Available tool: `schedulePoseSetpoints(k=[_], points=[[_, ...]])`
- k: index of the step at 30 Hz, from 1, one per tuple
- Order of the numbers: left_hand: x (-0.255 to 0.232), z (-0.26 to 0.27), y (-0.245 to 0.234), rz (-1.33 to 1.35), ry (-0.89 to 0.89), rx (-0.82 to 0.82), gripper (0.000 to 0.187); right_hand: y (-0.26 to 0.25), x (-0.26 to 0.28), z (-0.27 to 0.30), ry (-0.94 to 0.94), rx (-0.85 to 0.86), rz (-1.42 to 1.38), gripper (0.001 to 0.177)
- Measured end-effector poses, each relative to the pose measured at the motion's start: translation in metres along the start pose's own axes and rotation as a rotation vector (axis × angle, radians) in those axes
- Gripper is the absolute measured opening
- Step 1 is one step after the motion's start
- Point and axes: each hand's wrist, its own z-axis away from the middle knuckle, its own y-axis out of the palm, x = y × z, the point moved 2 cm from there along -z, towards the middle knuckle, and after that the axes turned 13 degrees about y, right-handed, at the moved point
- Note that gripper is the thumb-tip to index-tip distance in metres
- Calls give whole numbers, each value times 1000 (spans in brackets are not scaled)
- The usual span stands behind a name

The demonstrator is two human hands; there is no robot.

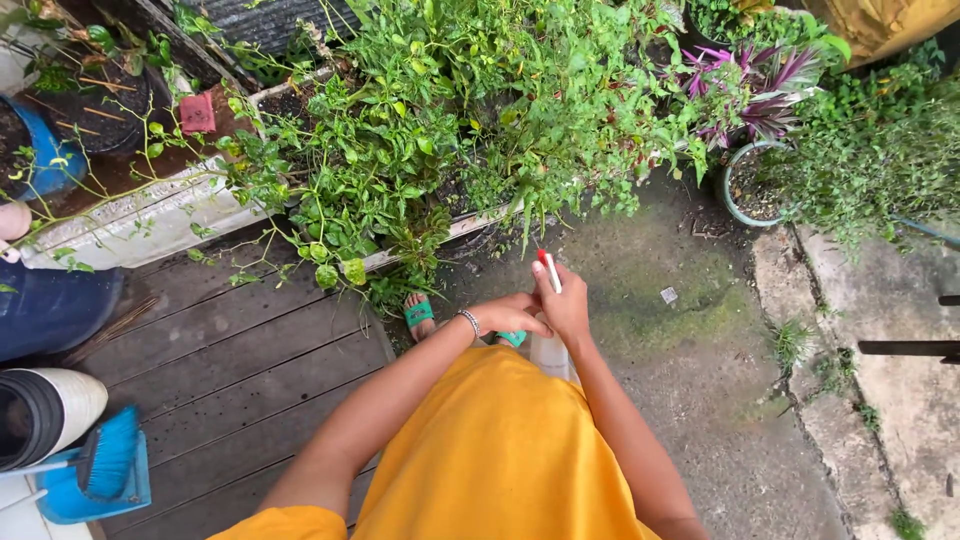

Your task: Watering various potted plants using a spray bottle.

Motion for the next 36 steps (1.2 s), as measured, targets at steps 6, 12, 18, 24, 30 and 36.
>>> schedulePoseSetpoints(k=[6, 12, 18, 24, 30, 36], points=[[-93, 30, 12, -211, -259, -78, 63, -20, 33, 25, -306, 199, 11, 41], [-35, 30, 35, -92, 345, -395, 59, -29, 67, 39, -330, 200, 258, 44], [-67, 47, 50, -31, 424, -535, 51, -66, 147, 86, -988, 209, 11, 40], [-109, 58, 66, -357, 579, -615, 54, -67, 122, 71, -559, 397, 315, 32], [-115, 60, 78, -378, 485, -479, 42, -93, 138, 99, -569, 649, -70, 44], [-153, 31, 98, -377, 575, -319, 34, -145, 104, 113, -765, 330, 62, 68]])
